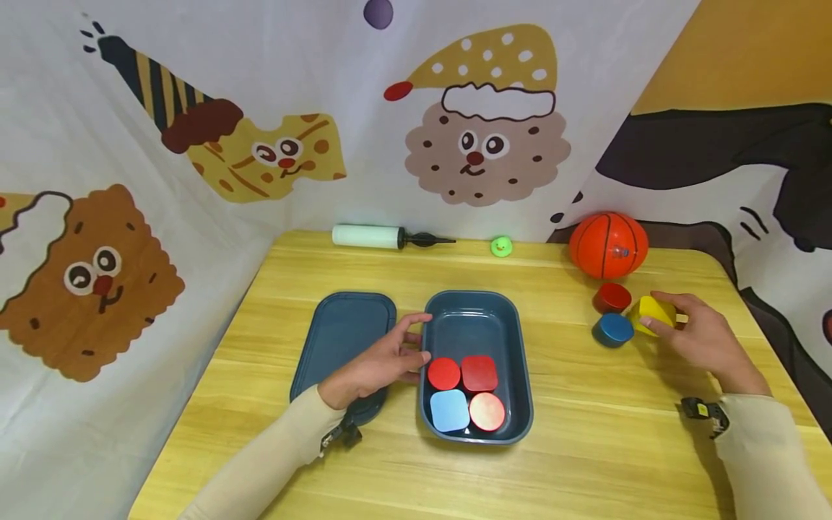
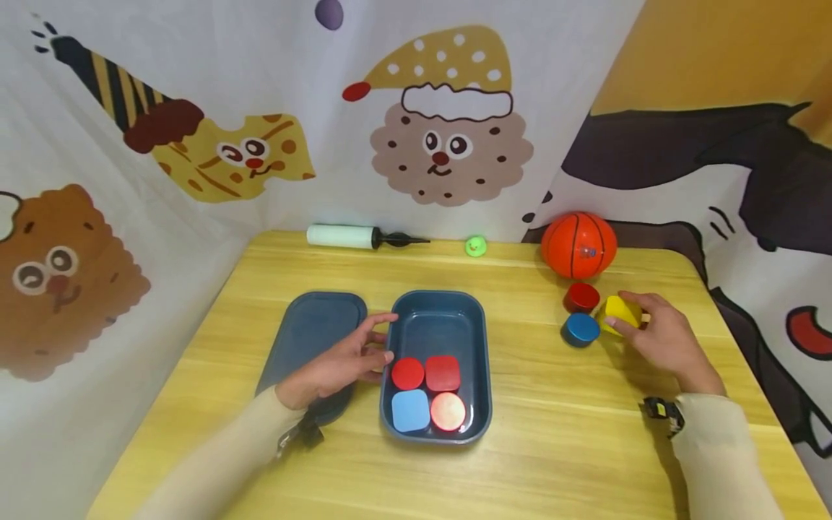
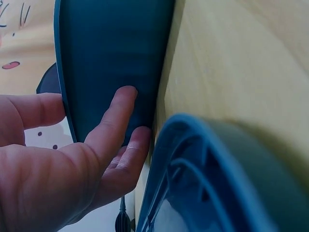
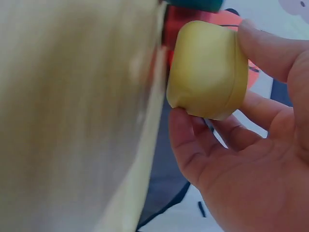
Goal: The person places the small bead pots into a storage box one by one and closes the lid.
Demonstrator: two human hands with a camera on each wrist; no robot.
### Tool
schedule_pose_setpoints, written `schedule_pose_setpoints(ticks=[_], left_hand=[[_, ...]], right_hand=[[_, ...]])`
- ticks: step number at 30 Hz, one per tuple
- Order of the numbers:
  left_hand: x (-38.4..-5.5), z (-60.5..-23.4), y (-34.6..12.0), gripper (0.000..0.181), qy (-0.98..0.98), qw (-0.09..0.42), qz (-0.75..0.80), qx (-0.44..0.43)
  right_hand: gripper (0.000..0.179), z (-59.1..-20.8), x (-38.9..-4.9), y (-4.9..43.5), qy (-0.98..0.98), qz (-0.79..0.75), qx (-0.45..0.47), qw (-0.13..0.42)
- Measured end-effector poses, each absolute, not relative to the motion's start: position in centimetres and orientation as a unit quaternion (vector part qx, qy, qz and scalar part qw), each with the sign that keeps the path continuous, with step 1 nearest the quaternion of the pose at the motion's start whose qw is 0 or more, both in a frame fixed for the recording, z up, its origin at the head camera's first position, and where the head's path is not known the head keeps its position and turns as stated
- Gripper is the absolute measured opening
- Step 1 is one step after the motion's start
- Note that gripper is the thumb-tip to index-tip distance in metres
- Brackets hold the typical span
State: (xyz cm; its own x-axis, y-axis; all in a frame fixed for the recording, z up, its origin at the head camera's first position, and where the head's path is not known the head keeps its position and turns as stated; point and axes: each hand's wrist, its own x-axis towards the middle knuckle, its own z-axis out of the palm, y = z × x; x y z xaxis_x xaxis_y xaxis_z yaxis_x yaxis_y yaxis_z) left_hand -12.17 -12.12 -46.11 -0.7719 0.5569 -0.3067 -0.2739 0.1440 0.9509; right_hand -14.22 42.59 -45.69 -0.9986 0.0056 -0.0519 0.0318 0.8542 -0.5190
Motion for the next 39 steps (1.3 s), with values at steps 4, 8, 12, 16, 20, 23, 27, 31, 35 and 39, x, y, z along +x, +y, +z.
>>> schedule_pose_setpoints(ticks=[4, 8, 12, 16, 20, 23, 27, 31, 35, 39], left_hand=[[-12.3, -46.3, -12.1, 0.071, 0.687, 0.322, 0.644, 0.101], [-12.4, -46.4, -12.1, 0.070, 0.687, 0.323, 0.643, 0.100], [-12.4, -46.3, -12.1, 0.071, 0.688, 0.323, 0.642, 0.103], [-12.4, -46.1, -12.1, 0.071, 0.687, 0.324, 0.642, 0.105], [-12.4, -46.1, -12.2, 0.070, 0.685, 0.326, 0.643, 0.107], [-12.4, -46.2, -12.2, 0.071, 0.683, 0.328, 0.644, 0.110], [-12.4, -46.2, -12.3, 0.071, 0.681, 0.329, 0.645, 0.111], [-12.4, -46.2, -12.4, 0.073, 0.679, 0.331, 0.646, 0.114], [-12.4, -46.2, -12.4, 0.072, 0.677, 0.332, 0.646, 0.116], [-12.4, -46.2, -12.4, 0.071, 0.673, 0.333, 0.649, 0.118]], right_hand=[[0.077, -44.8, -14.0, 42.3, 0.959, -0.282, 0.010, -0.006], [0.075, -43.7, -13.9, 41.3, 0.956, -0.292, 0.005, -0.030], [0.072, -42.8, -13.8, 39.7, 0.956, -0.287, -0.011, -0.056], [0.069, -41.9, -13.8, 37.7, 0.955, -0.283, -0.037, -0.077], [0.066, -41.2, -13.9, 35.7, 0.950, -0.286, -0.076, -0.100], [0.064, -40.8, -14.2, 34.1, 0.946, -0.284, -0.110, -0.110], [0.061, -40.3, -14.6, 31.6, 0.943, -0.272, -0.148, -0.123], [0.058, -40.0, -15.1, 29.0, 0.939, -0.265, -0.176, -0.127], [0.058, -40.2, -15.7, 26.6, 0.936, -0.271, -0.199, -0.107], [0.059, -40.6, -16.1, 24.5, 0.930, -0.285, -0.219, -0.078]])
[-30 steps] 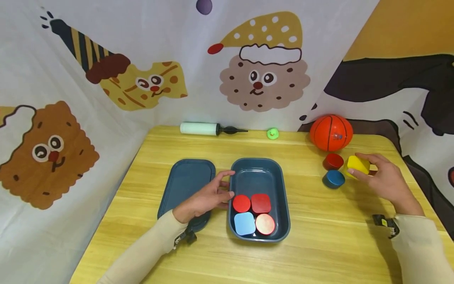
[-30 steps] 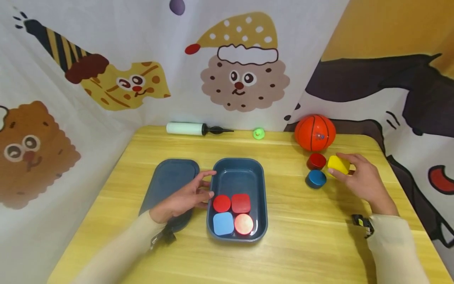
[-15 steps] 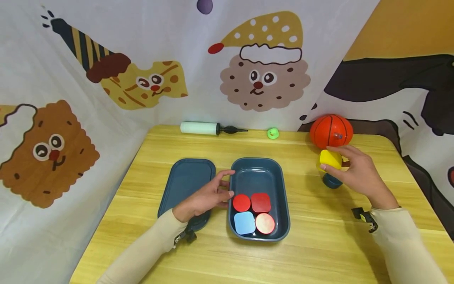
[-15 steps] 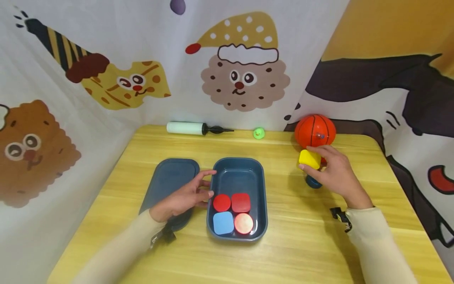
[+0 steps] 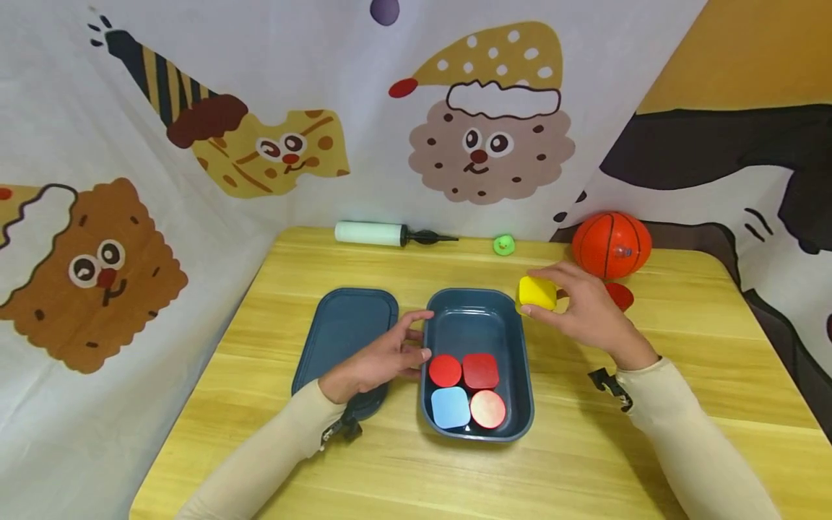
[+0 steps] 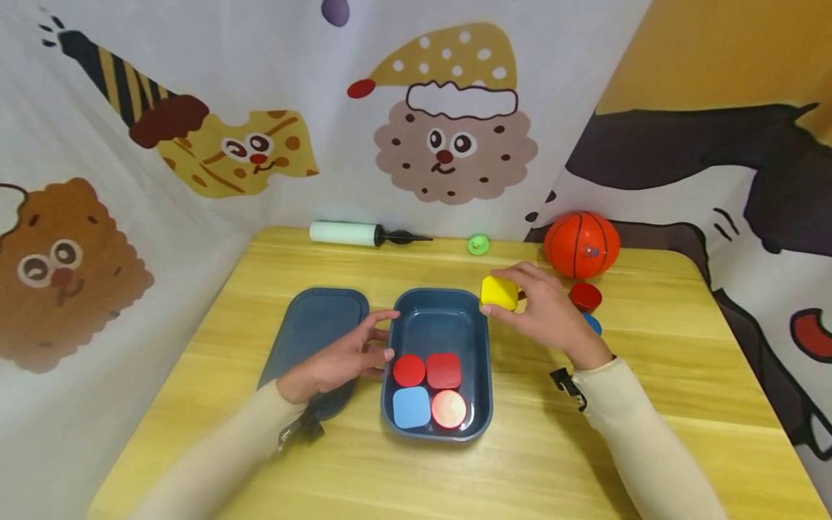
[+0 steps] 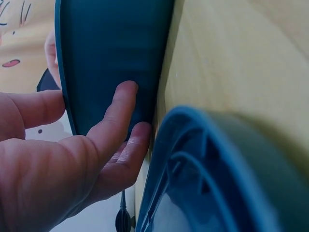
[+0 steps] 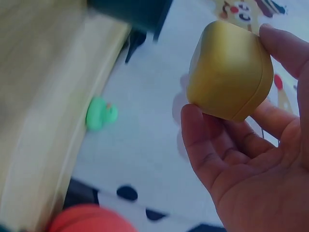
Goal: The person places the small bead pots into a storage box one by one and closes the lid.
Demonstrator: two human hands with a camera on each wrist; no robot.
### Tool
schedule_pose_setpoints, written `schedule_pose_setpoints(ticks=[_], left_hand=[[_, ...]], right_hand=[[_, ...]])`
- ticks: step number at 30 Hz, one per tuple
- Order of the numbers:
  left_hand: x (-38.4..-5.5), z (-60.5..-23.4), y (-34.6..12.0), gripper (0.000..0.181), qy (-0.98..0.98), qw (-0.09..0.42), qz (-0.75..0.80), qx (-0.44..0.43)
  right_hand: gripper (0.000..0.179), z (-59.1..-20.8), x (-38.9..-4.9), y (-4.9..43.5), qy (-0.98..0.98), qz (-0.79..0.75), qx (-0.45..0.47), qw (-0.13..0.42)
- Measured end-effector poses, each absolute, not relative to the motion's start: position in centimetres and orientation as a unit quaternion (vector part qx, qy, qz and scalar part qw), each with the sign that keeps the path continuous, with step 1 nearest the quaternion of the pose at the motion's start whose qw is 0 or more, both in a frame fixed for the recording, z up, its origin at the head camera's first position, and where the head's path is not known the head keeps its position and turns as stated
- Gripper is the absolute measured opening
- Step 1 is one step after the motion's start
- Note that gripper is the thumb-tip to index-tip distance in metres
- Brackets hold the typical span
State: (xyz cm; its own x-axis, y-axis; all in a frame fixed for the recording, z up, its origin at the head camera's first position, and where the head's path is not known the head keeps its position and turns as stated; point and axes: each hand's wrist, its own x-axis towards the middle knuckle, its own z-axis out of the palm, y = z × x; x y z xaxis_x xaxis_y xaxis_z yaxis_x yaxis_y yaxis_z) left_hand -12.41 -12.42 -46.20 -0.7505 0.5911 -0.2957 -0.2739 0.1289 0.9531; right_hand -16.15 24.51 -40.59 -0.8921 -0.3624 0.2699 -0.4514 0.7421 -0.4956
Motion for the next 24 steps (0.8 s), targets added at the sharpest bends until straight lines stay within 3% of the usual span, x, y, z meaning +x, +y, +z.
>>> schedule_pose_setpoints(ticks=[24], left_hand=[[-12.4, -45.8, -12.3, 0.072, 0.671, 0.347, 0.645, 0.115]], right_hand=[[0.066, -44.2, -16.7, 14.9, -0.917, 0.265, 0.297, -0.011]])
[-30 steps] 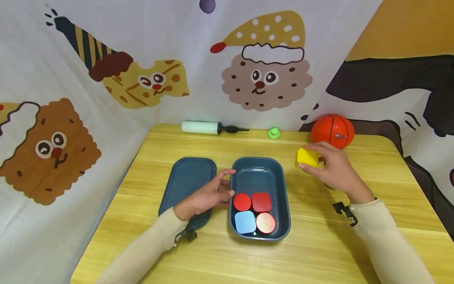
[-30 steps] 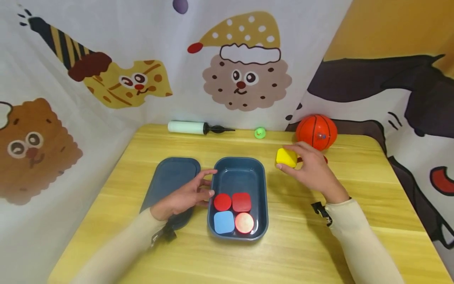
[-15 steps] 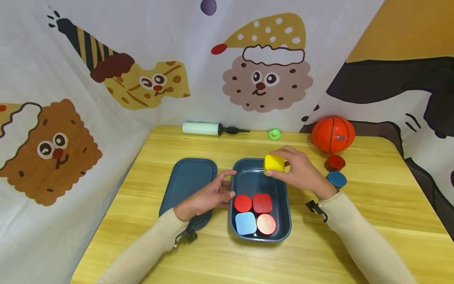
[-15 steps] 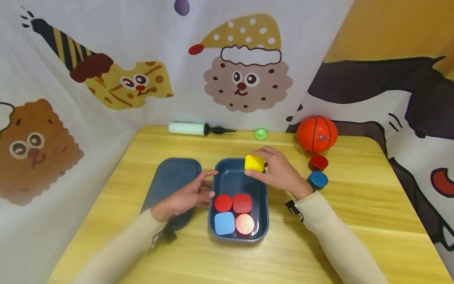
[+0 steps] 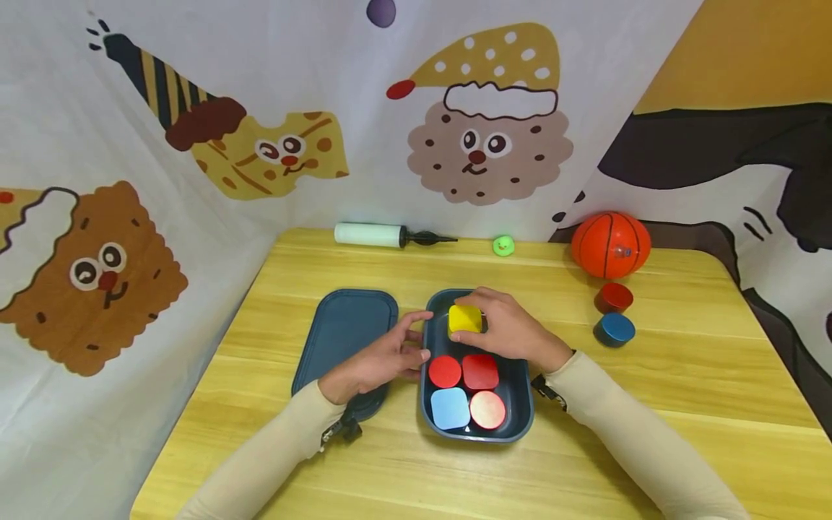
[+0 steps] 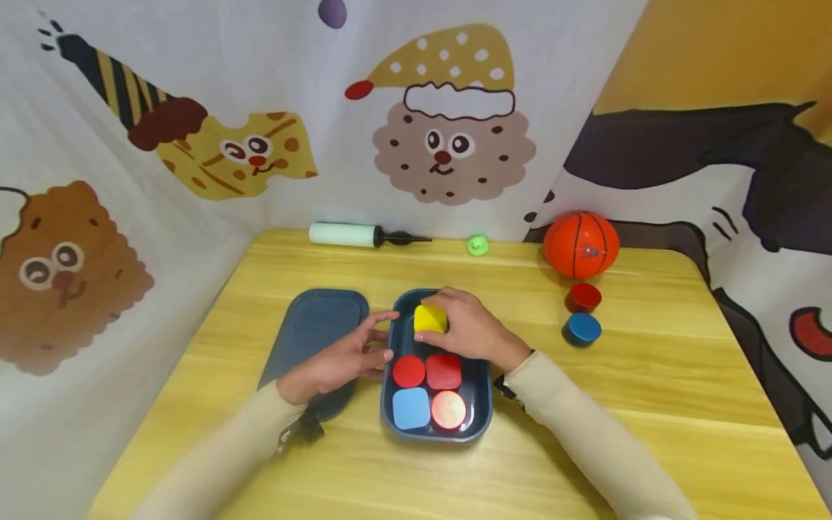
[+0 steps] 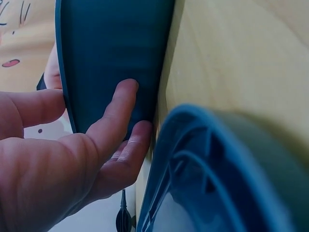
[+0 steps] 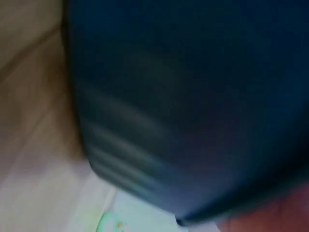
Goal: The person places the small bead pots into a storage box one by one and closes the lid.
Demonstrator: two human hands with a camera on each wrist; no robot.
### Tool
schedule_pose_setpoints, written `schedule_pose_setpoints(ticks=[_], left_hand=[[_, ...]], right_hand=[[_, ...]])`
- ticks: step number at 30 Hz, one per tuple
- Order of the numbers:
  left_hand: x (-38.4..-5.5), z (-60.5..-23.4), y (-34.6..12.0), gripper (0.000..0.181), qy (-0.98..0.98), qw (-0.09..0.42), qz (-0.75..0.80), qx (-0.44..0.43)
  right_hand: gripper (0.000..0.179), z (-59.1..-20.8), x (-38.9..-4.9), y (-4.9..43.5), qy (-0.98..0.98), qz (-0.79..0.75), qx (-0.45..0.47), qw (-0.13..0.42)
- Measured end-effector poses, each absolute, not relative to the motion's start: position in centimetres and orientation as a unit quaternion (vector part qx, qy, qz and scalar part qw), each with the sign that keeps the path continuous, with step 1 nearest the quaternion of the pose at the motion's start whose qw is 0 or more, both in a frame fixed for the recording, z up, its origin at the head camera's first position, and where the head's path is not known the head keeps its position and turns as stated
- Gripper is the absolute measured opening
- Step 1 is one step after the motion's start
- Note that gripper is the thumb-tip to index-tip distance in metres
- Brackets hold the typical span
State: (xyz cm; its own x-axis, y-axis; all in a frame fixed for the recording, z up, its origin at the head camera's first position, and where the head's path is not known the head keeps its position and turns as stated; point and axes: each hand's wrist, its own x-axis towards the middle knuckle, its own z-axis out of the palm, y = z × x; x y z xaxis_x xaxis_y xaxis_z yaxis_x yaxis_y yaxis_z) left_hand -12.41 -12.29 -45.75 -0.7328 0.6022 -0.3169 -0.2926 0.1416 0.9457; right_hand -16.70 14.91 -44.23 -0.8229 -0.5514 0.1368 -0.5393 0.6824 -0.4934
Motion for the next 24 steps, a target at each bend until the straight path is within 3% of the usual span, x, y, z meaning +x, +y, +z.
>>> schedule_pose_setpoints(ticks=[5, 13, 24], left_hand=[[-12.4, -45.7, -12.4, 0.071, 0.674, 0.347, 0.641, 0.119], [-12.5, -45.6, -12.4, 0.071, 0.672, 0.354, 0.639, 0.124], [-12.7, -46.1, -12.5, 0.070, 0.681, 0.349, 0.633, 0.119]], right_hand=[[0.069, -44.8, -16.5, 13.7, 0.917, -0.244, -0.314, 0.032], [0.058, -45.9, -16.3, 13.1, 0.897, -0.249, -0.360, 0.063], [0.054, -45.5, -16.2, 13.4, 0.893, -0.251, -0.373, 0.037]])
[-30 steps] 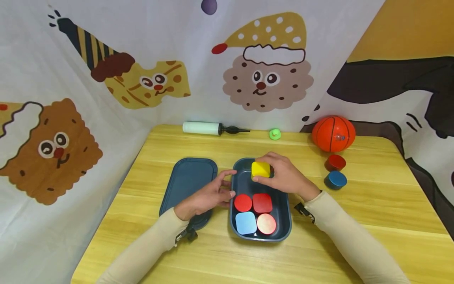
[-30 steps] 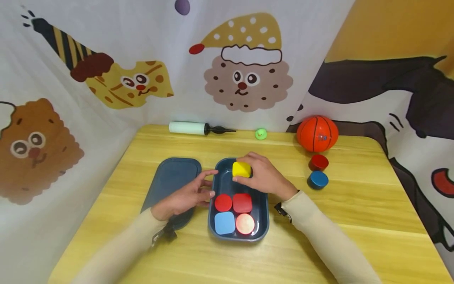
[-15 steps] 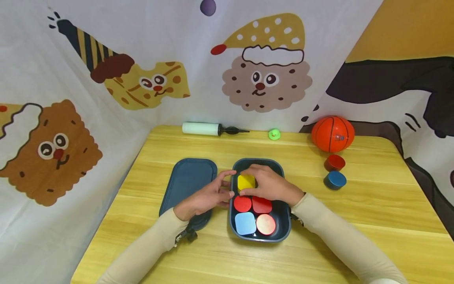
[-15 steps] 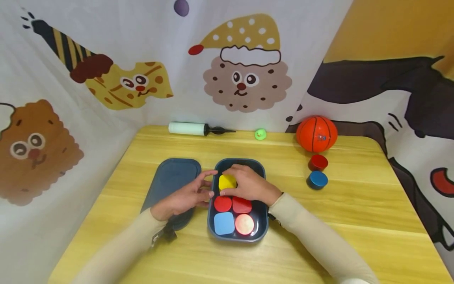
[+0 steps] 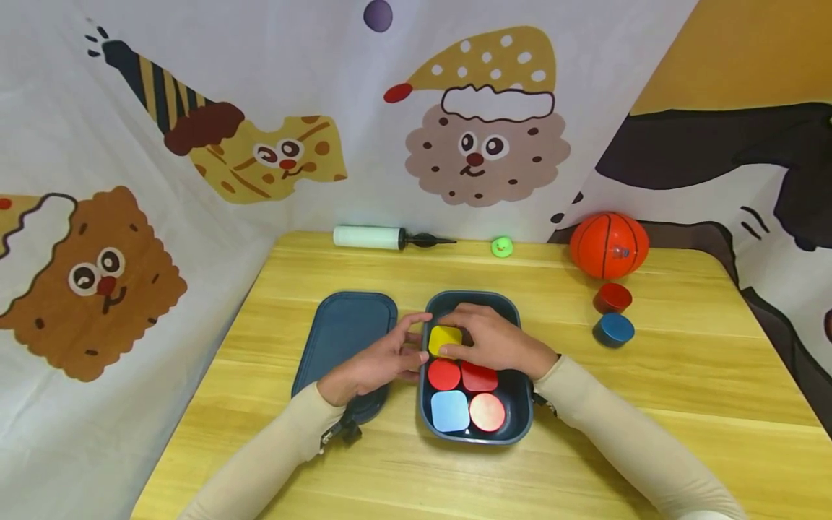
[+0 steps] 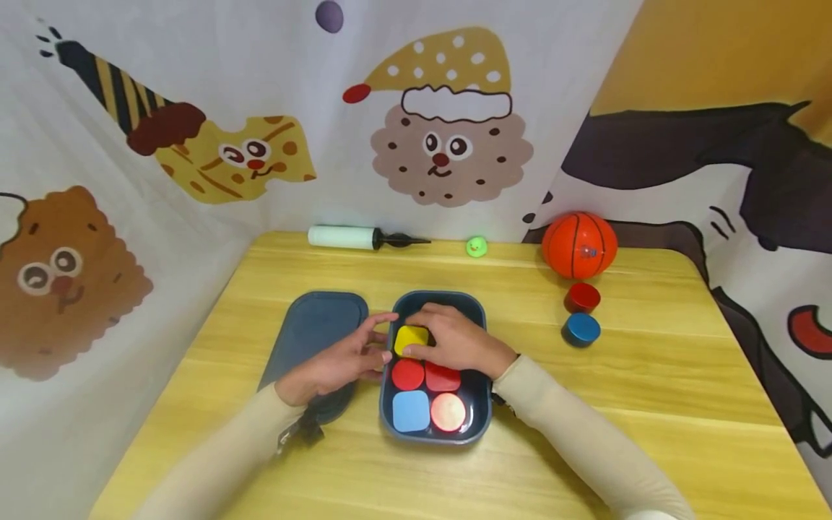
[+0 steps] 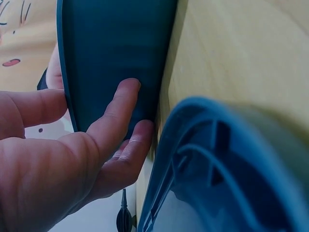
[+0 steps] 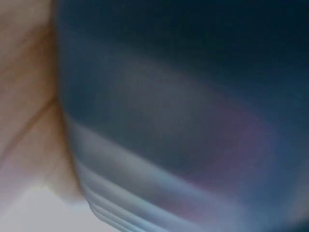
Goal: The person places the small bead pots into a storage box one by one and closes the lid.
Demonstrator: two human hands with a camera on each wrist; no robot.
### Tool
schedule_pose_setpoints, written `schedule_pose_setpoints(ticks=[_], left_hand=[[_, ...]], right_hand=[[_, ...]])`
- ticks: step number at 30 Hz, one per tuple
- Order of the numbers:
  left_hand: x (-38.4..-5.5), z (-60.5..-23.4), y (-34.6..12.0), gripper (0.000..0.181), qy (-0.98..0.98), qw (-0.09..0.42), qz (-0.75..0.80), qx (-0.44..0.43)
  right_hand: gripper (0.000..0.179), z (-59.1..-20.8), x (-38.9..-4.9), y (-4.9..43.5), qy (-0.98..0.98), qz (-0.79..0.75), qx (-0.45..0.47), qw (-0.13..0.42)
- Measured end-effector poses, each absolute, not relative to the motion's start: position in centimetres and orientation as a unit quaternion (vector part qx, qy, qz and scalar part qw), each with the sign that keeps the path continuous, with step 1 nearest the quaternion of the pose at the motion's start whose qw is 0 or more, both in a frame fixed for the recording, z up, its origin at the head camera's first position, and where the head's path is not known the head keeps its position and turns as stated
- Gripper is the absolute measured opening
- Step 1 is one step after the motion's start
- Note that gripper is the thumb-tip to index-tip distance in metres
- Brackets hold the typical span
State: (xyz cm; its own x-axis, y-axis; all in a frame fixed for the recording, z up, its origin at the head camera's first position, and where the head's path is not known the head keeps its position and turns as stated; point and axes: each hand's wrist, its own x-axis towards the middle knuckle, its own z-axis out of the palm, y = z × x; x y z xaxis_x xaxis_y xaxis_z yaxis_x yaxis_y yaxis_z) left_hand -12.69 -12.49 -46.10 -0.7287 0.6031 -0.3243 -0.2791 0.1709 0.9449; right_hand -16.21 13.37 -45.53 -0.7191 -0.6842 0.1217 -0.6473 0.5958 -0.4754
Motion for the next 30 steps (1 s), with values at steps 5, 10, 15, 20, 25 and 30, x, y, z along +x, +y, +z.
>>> schedule_pose_setpoints(ticks=[5, 10, 15, 20, 25, 30], left_hand=[[-12.6, -46.2, -12.4, 0.070, 0.678, 0.352, 0.633, 0.122], [-12.6, -46.2, -12.4, 0.070, 0.677, 0.353, 0.636, 0.118], [-12.6, -46.2, -12.5, 0.070, 0.683, 0.346, 0.633, 0.115], [-12.7, -46.2, -12.4, 0.071, 0.686, 0.344, 0.631, 0.115], [-12.7, -46.2, -12.4, 0.072, 0.688, 0.342, 0.630, 0.113], [-12.7, -46.2, -12.4, 0.072, 0.685, 0.342, 0.634, 0.108]], right_hand=[[0.050, -44.8, -15.9, 14.2, 0.896, -0.269, -0.354, 0.014], [0.044, -43.9, -15.8, 15.9, 0.890, -0.312, -0.332, -0.005], [0.038, -43.4, -15.8, 18.2, 0.883, -0.343, -0.317, -0.051], [0.033, -43.6, -15.7, 21.1, 0.895, -0.336, -0.275, -0.105], [0.033, -43.8, -15.7, 24.4, 0.903, -0.325, -0.227, -0.164], [0.034, -44.2, -15.3, 27.7, 0.903, -0.326, -0.175, -0.218]])
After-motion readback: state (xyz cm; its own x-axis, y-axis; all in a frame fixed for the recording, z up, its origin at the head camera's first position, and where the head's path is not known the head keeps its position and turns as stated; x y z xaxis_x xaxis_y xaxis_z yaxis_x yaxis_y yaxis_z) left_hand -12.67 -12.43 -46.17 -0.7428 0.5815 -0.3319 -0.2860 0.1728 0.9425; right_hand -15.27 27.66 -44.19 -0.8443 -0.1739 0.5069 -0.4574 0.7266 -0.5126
